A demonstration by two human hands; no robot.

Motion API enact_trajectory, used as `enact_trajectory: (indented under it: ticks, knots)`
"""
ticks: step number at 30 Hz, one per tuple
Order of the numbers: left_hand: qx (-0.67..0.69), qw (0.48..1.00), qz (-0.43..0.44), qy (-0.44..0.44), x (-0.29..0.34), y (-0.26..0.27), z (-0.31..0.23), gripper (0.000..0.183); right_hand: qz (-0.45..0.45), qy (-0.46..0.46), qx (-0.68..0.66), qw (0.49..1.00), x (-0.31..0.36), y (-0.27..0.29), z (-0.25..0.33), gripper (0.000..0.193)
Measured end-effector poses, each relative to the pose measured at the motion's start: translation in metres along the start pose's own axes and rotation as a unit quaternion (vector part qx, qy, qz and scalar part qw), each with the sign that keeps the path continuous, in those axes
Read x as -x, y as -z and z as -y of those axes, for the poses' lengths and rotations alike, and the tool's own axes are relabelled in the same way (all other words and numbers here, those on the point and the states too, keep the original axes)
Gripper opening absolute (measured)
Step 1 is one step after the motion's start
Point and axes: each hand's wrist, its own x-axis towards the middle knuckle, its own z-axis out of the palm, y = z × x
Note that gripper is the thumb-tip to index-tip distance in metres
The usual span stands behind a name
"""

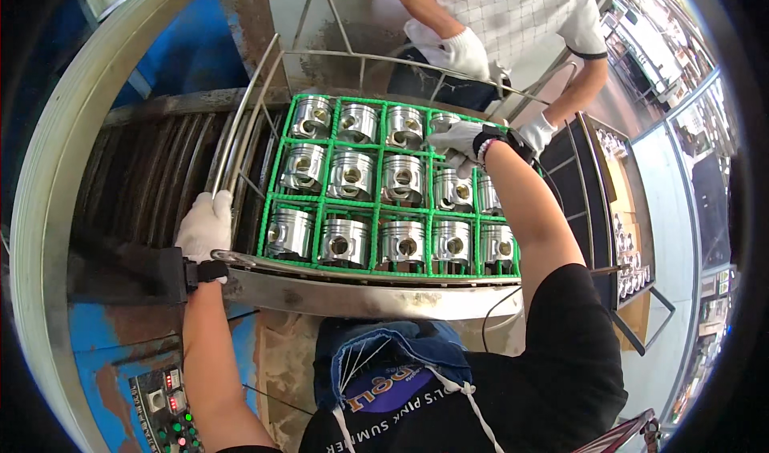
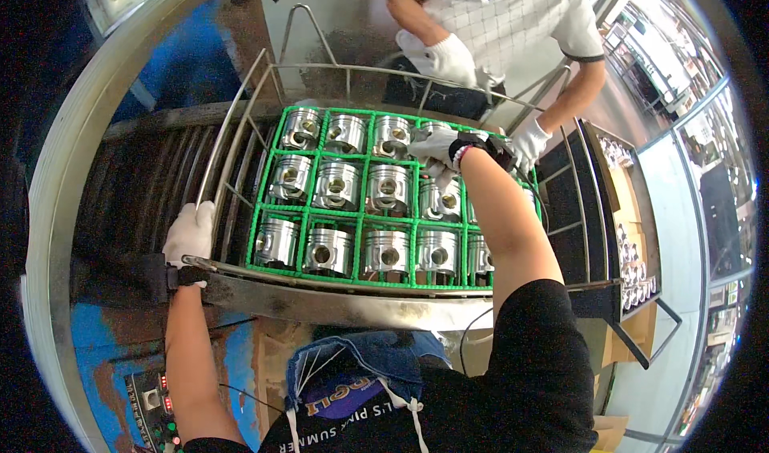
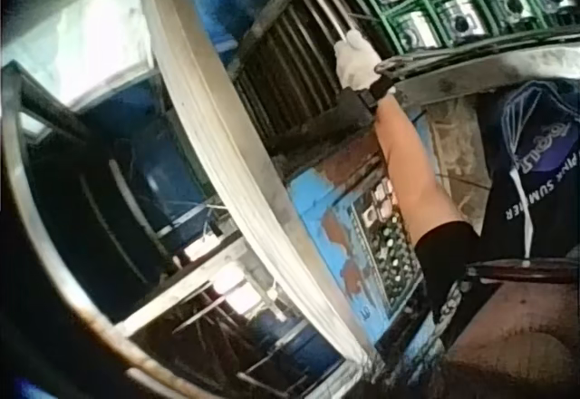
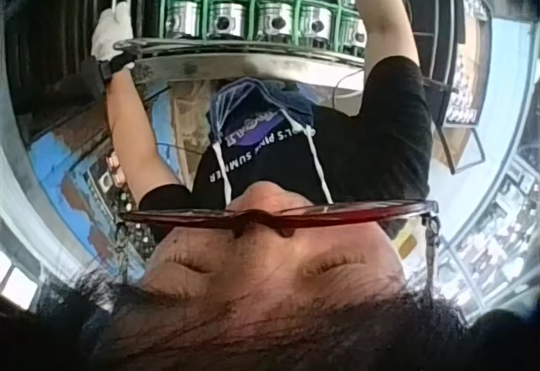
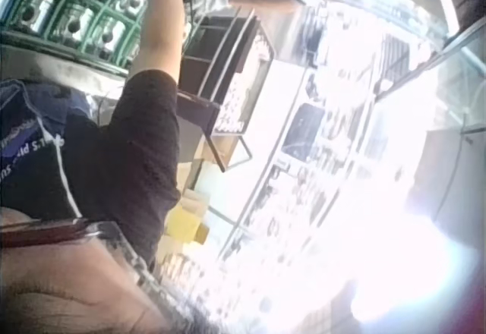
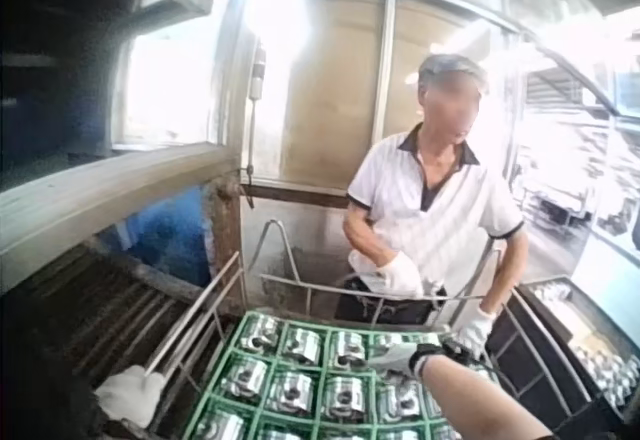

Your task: Inspecting, cleaning with an air nozzle, and organizing engine pistons in an industrial cleaning machine.

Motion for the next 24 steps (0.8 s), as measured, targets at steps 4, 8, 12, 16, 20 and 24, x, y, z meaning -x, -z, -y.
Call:
enact_trajectory:
  ticks: [4,8,12,16,20,24]
  knots:
    - [0.005,0.997,-0.042,-0.064,-0.005,-0.009,0.01,0.056,0.015,0.073,-0.126,0.989,-0.02,-0.022,0.03,0.036]
    - [0.004,0.998,-0.029,-0.049,-0.008,-0.009,0.011,0.055,0.039,0.04,-0.017,0.998,-0.039,-0.067,0.052,0.037]
    - [0.014,0.998,-0.022,-0.058,-0.009,-0.007,0.009,0.054,0.089,0.123,-0.125,0.98,-0.056,-0.065,0.07,0.041]
    - [0.028,0.999,0.011,-0.028,-0.009,-0.005,0.005,0.056,0.031,0.133,-0.125,0.983,-0.099,-0.103,0.081,0.033]
    - [0.017,0.998,-0.032,-0.054,-0.005,-0.005,0.01,0.051,0.063,0.101,-0.139,0.983,-0.094,-0.132,0.083,0.037]
    - [0.029,0.996,-0.036,-0.072,-0.009,-0.01,0.013,0.05,0.041,0.14,-0.283,0.948,-0.091,-0.112,0.077,0.029]
